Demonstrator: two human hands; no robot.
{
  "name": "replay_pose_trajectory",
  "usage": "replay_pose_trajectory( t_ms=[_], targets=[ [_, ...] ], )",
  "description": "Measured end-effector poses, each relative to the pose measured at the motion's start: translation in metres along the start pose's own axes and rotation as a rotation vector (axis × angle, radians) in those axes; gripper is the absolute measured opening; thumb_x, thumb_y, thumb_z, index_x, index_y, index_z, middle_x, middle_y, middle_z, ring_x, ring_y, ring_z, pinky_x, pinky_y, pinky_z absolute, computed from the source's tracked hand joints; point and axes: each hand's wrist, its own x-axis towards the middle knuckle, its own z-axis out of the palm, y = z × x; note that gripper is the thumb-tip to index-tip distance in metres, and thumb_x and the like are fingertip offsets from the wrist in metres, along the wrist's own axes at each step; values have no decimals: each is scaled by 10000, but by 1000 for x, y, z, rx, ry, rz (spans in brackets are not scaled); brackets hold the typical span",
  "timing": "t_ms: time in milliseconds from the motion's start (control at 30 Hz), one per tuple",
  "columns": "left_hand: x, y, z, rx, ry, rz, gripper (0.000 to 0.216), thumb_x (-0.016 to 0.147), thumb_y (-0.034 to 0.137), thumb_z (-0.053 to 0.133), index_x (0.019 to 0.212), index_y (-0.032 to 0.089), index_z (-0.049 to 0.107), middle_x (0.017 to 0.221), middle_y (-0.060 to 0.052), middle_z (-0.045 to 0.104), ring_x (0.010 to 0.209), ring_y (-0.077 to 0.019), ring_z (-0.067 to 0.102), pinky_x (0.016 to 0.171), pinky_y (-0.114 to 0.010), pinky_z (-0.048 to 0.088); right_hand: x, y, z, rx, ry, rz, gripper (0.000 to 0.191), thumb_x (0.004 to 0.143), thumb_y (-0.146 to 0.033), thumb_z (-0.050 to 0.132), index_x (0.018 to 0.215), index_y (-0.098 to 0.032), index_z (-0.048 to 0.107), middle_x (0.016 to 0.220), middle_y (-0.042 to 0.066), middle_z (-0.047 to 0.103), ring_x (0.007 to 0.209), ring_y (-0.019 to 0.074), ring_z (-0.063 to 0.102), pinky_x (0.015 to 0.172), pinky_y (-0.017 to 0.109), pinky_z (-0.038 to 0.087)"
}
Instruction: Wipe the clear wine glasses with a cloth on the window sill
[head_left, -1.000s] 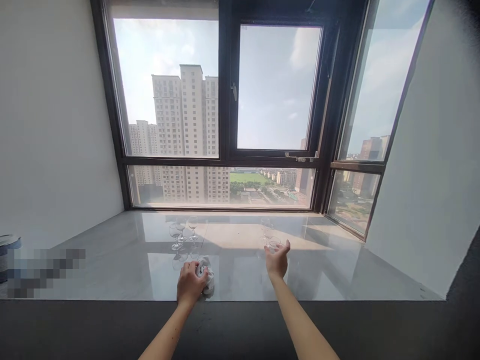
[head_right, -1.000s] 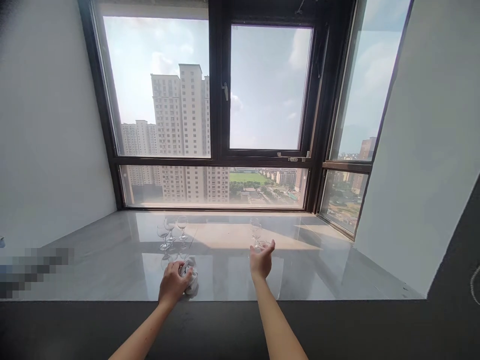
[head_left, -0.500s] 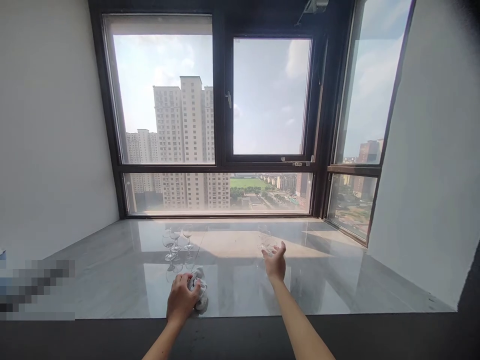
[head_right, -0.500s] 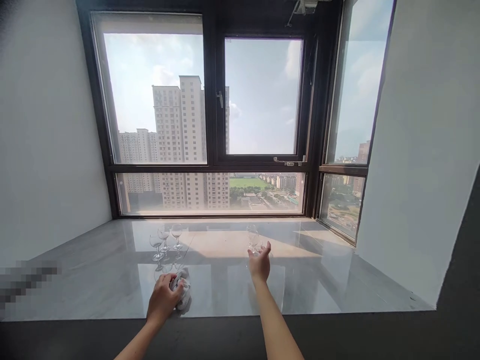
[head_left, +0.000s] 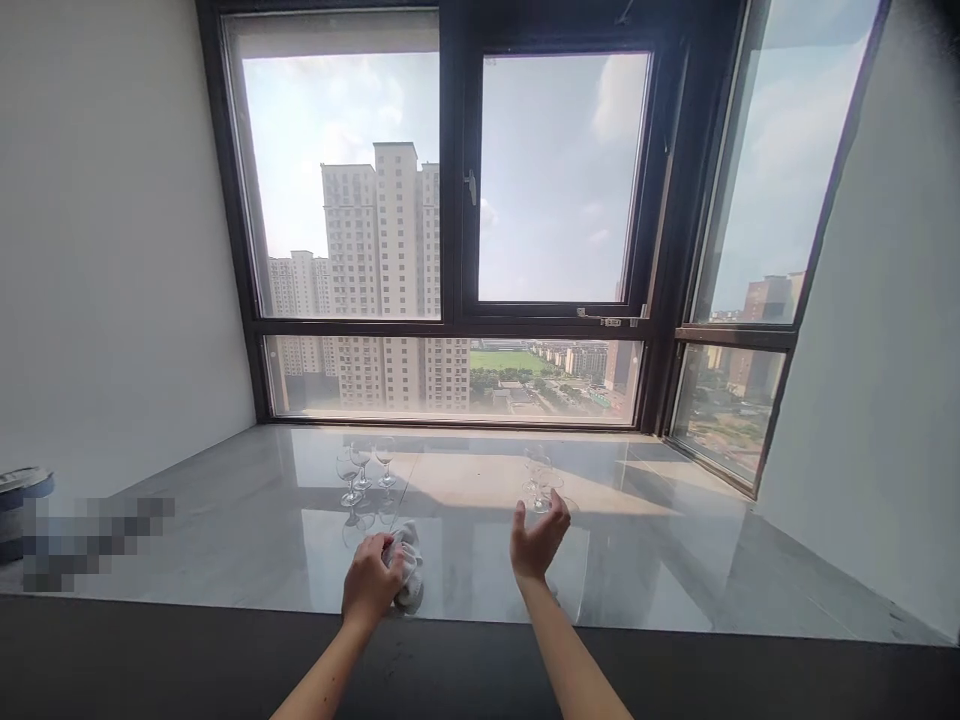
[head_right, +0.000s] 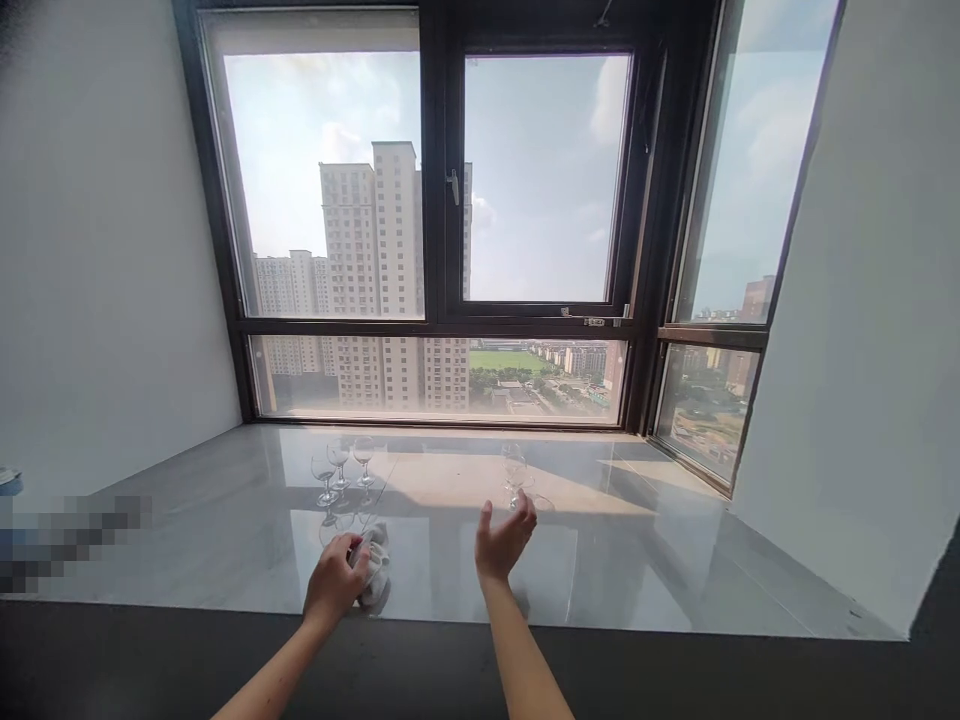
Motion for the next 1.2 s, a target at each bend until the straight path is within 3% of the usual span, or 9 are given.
replay_pose_trajectory(
  t_ms=[100,167,233,333,400,667,867,1000,1200],
  targets=[
    [-1,4,-6,-195,-151,-6,275,850,394,406,907,240,626,886,-32,689,794,-185,635,718,-272,443,-44,-34,11,203,-339,-95,559,917,-434,378,1404,-184,263,1278,152,501,1175,258,490,969,415,401],
    [-2,4,-9,-288,-212,13,276,847,362,400,922,245,639,920,-27,702,825,-185,645,734,-268,452,-72,-56,20,284,-603,-150,619,902,-413,445,1443,-214,218,1292,129,519,1170,247,511,956,391,420],
    [-2,1,-8,-278,-140,37,280,825,334,419,956,239,648,1002,-44,695,938,-207,635,800,-291,461,-94,-72,30,299,-789,-222,696,866,-381,522,1470,-230,211,1331,120,511,1197,256,504,969,382,411],
    [1,-6,-4,-133,96,26,296,814,324,421,980,201,634,1051,-88,662,1048,-247,584,903,-359,442,-113,-82,42,218,-908,-282,717,826,-303,554,1478,-218,266,1280,122,562,1162,269,532,975,386,395],
    [3,-9,-1,-46,160,-5,286,837,325,383,924,185,617,984,-100,656,1009,-257,577,904,-381,433,-118,-80,47,129,-933,-300,732,793,-255,563,1474,-205,300,1211,124,605,1113,274,557,963,387,394],
    [-1,-1,0,73,94,13,227,848,345,404,805,204,577,850,-69,618,887,-235,566,805,-341,418,-100,-64,40,-130,-929,-401,721,727,-82,510,1427,-196,380,1178,132,623,1073,272,564,921,374,394],
    [6,-7,2,4,8,-56,198,825,312,436,783,206,598,862,-63,639,882,-209,575,799,-311,418,-74,-28,28,-300,-802,-287,620,775,-4,405,1378,-145,432,1144,139,627,1051,263,562,871,331,412],
    [43,-17,-10,68,-16,-133,193,832,274,428,814,211,610,917,-62,653,907,-186,584,806,-281,420,-72,-13,24,-268,-724,-257,609,817,5,362,1403,-157,391,1191,110,594,1122,232,524,863,277,418],
    [117,-49,-34,408,-150,-290,236,803,322,487,890,202,671,1147,-129,605,1078,-308,554,875,-397,424,-74,-15,26,-213,-709,-286,634,791,15,371,1402,-156,379,1176,99,584,1119,232,499,903,294,409]
  ],
)
